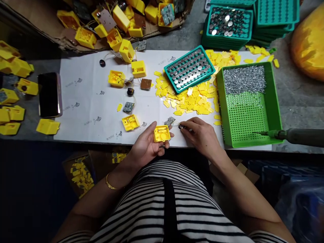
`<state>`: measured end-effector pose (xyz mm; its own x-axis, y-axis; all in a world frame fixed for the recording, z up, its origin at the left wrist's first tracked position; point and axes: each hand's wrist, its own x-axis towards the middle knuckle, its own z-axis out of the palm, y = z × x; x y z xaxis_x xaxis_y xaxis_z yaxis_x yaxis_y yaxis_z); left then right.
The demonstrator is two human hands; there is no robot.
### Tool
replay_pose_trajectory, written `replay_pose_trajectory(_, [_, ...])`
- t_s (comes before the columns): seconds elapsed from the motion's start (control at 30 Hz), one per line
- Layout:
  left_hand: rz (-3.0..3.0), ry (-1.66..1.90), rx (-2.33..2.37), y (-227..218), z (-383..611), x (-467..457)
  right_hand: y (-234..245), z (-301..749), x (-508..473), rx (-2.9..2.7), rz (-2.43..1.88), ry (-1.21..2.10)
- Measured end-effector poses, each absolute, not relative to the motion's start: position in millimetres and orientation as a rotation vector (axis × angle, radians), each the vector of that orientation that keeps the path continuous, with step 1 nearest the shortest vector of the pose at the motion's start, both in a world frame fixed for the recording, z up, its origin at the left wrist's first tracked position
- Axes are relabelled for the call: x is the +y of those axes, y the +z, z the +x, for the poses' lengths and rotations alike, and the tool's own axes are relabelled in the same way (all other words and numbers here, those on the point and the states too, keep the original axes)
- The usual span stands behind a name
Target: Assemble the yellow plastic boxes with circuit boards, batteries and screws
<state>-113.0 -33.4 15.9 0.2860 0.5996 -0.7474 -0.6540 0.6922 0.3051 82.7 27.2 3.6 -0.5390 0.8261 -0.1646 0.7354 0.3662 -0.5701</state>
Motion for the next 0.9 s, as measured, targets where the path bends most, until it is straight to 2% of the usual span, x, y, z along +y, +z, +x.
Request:
replay_pose_trajectory(0.1, [-0.012,0.843,0.997,13.9,-111.9,-35.8,1.4,82.9,30.9,-2.268,-1.479,1.04])
replay_pose_trajectory(0.27, [0.053,0.882,1.037,11.3,-110.6,-35.3,-0.4,75.6,28.6,-1.468,-1.357,1.857])
replay_pose_trajectory(0.33, [0.114,0.894,1.046,10.7,-109.7,-35.0,3.2,70.9,24.2,-1.371,-1.299,1.982])
replay_pose_trajectory(0.4, [0.193,0.903,1.072,10.0,-108.9,-35.3,8.6,67.4,19.6,-1.508,-1.272,1.884])
replay_pose_trajectory(0.57, [0.347,0.91,1.153,6.5,-108.6,-36.7,21.0,66.9,14.0,-2.063,-1.183,1.401])
replay_pose_trajectory(0.9, [0.475,0.899,1.176,3.0,-107.8,-35.4,40.6,61.0,18.8,-2.555,-1.057,1.167])
